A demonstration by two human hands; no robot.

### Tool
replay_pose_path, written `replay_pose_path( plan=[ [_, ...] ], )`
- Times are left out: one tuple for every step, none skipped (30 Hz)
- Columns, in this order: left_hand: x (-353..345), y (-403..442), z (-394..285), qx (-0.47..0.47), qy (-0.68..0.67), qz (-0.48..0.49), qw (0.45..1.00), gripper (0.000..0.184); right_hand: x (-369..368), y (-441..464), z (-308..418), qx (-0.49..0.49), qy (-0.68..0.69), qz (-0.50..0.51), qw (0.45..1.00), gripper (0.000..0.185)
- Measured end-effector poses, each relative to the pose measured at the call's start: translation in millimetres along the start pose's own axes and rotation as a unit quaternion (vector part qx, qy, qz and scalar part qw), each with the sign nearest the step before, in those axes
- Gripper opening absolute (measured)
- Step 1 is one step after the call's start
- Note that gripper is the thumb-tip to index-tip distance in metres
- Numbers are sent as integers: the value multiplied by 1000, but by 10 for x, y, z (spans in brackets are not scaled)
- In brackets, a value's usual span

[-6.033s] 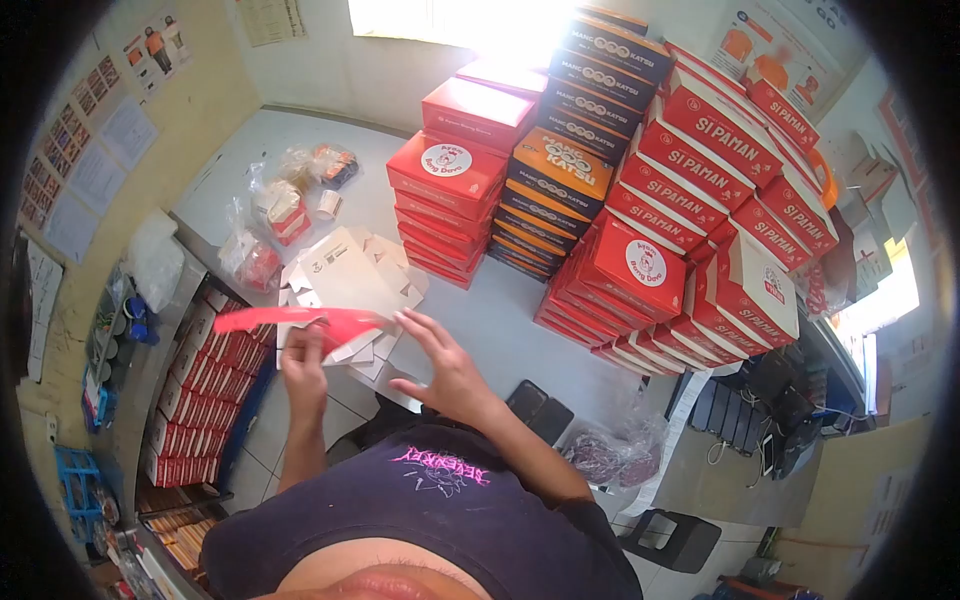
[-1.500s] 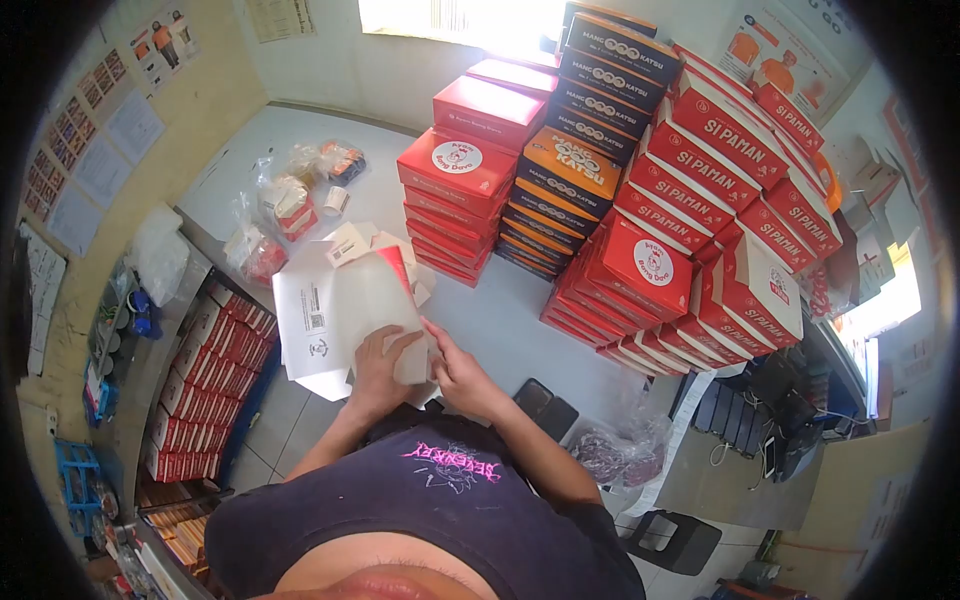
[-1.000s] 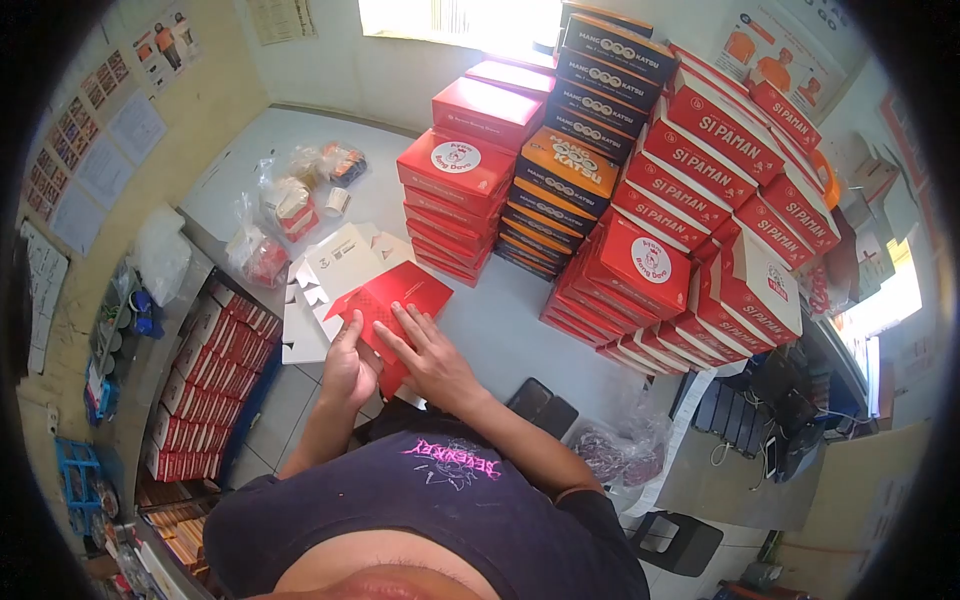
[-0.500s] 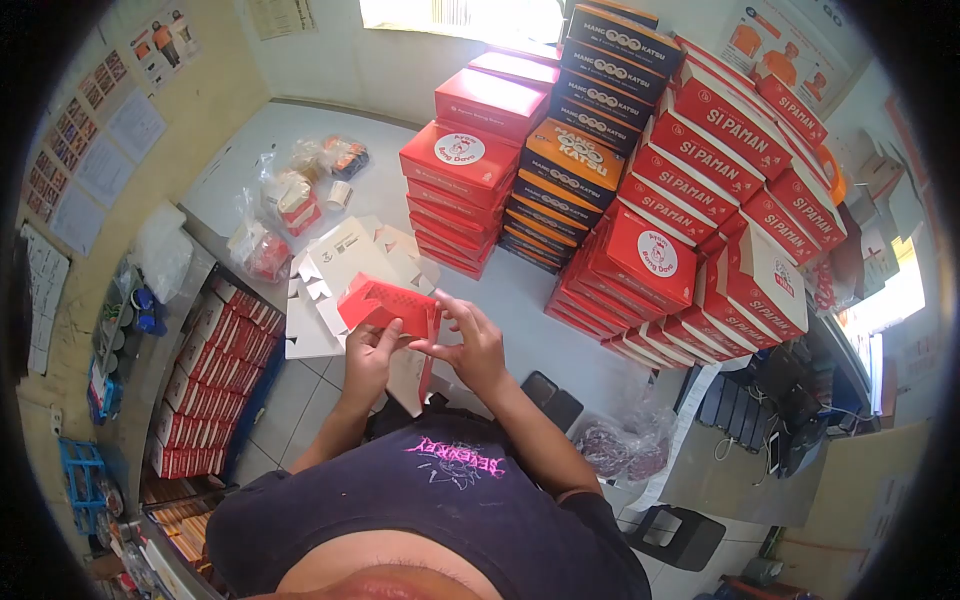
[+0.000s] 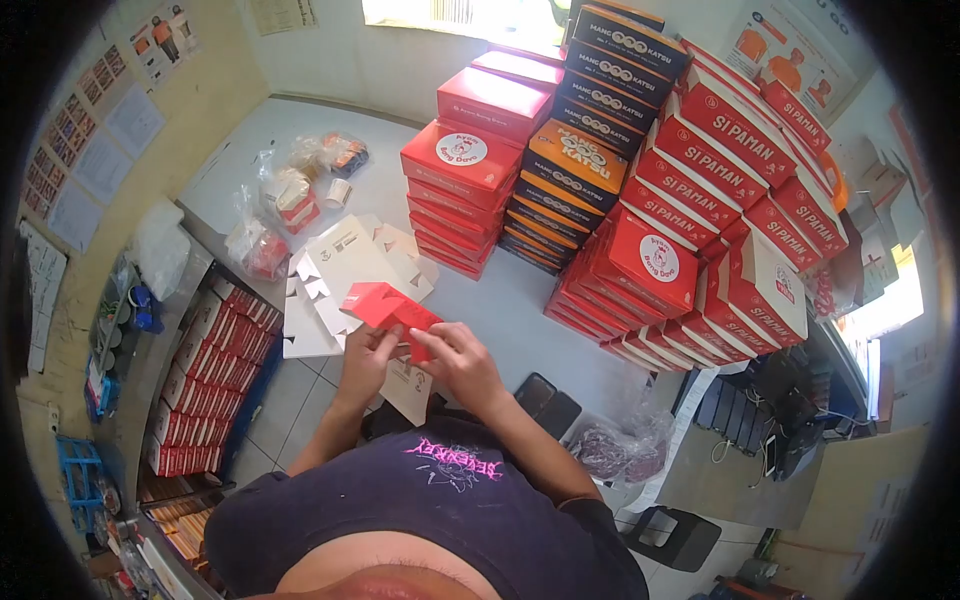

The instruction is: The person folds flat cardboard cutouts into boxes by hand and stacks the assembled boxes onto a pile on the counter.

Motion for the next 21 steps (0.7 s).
replay_pose_path(
  plan=[
    [-63, -30, 25, -1, -1, 24, 1000, 25, 38, -11, -74, -18, 5, -25, 1000, 47],
    [-68, -38, 40, 1, -1, 24, 1000, 25, 84, -14, -132, -36, 9, -51, 998, 38],
    [-84, -38, 43, -5, 26, 31, 999, 25, 89, -8, -142, -36, 10, -51, 998, 38],
    [-103, -39, 41, -12, 54, 38, 998, 25, 114, 0, -151, -38, 15, -63, 997, 34],
    [-120, -45, 34, -12, 54, 39, 998, 25, 137, 4, -154, -39, 20, -74, 996, 31],
    [-135, -52, 27, -7, 45, 35, 998, 24, 132, -2, -162, -39, 19, -75, 996, 31],
    [-139, -60, 27, -2, 35, 32, 999, 22, 103, -15, -167, -35, 13, -65, 997, 31],
    [-122, -62, 39, -2, 35, 32, 999, 22, 76, -21, -165, -31, 7, -55, 998, 31],
    [-78, -59, 100, 15, 41, 25, 999, 21, 68, -22, -140, -30, 7, -54, 998, 31],
    [-45, -60, 166, 32, 47, 18, 998, 19, 62, -31, -89, -25, -4, -57, 998, 30],
    [-41, -68, 204, 31, 47, 19, 998, 19, 62, -40, -53, -21, -15, -61, 998, 29],
    [-14, -78, 262, 43, 11, 4, 999, 19, 65, -54, -41, -20, -16, -63, 998, 29],
    [16, -87, 324, 56, -24, -10, 998, 18, 49, -74, -38, -26, -21, -55, 998, 28],
    [30, -82, 369, 56, -22, -8, 998, 18, 28, -78, -42, -31, -26, -48, 998, 27],
    [33, -73, 425, 66, -20, -1, 998, 18, 36, -61, -63, -32, -27, -51, 998, 27],
    [42, -71, 481, 78, -17, 5, 997, 19, 58, -45, -127, -52, -13, -55, 997, 27],
    [20, -83, 436, 79, -16, 4, 997, 19, 66, -43, -176, -72, 1, -57, 996, 27],
    [-26, -89, 363, 78, -34, 7, 996, 18, 63, -34, -179, -72, 2, -56, 996, 27],
    [-58, -83, 302, 76, -52, 9, 996, 18, 37, -23, -181, -75, -2, -44, 996, 26],
    [-36, -64, 279, 77, -51, 9, 996, 18, 13, -24, -179, -77, -7, -31, 996, 25],
    [3, -37, 276, 93, -65, 7, 994, 18, -1, -20, -166, -78, -7, -31, 996, 25]
  ],
)
Point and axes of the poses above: each hand's wrist, its own y-axis towards the middle knuckle, its own x-axis out of the back of the hand, z = x × y, the point moved 9 cm from there along y, towards the middle knuckle, and after that the axes turned 9 degrees about -z, right-handed, at the moved point
